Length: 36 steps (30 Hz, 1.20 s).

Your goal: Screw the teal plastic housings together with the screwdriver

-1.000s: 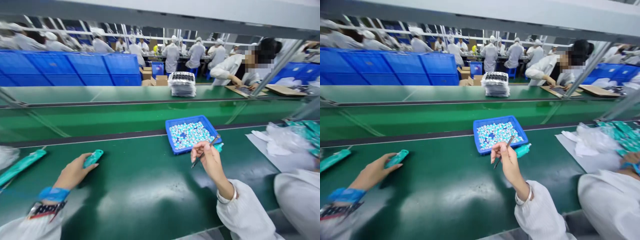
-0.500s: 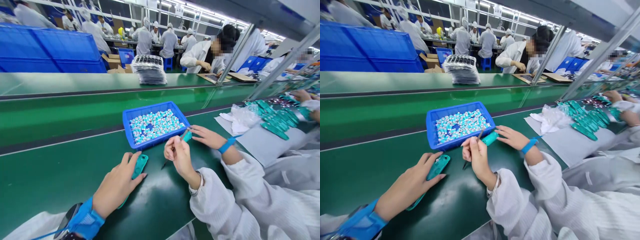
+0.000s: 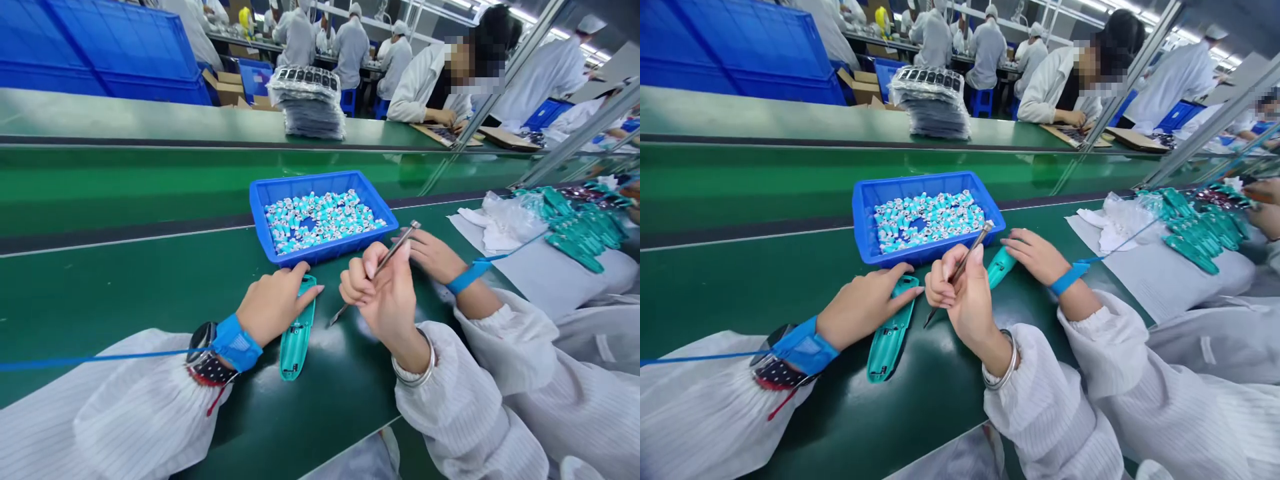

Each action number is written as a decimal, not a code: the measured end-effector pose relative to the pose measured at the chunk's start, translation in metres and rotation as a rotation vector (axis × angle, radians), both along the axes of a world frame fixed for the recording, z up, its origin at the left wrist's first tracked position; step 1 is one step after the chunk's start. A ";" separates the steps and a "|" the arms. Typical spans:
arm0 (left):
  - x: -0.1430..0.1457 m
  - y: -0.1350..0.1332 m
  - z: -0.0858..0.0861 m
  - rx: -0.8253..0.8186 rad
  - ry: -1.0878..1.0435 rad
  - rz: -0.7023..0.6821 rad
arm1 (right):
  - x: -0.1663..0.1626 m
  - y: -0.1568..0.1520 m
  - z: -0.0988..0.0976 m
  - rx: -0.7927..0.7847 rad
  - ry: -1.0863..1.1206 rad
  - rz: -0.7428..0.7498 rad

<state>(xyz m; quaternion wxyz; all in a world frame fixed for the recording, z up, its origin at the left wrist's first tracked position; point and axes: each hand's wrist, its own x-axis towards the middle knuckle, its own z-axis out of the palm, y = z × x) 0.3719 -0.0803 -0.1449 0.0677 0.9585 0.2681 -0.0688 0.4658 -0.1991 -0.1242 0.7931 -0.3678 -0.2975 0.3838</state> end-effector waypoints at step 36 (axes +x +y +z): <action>-0.009 0.001 -0.007 -0.004 -0.132 -0.055 | -0.043 0.025 0.000 -0.043 0.009 -0.217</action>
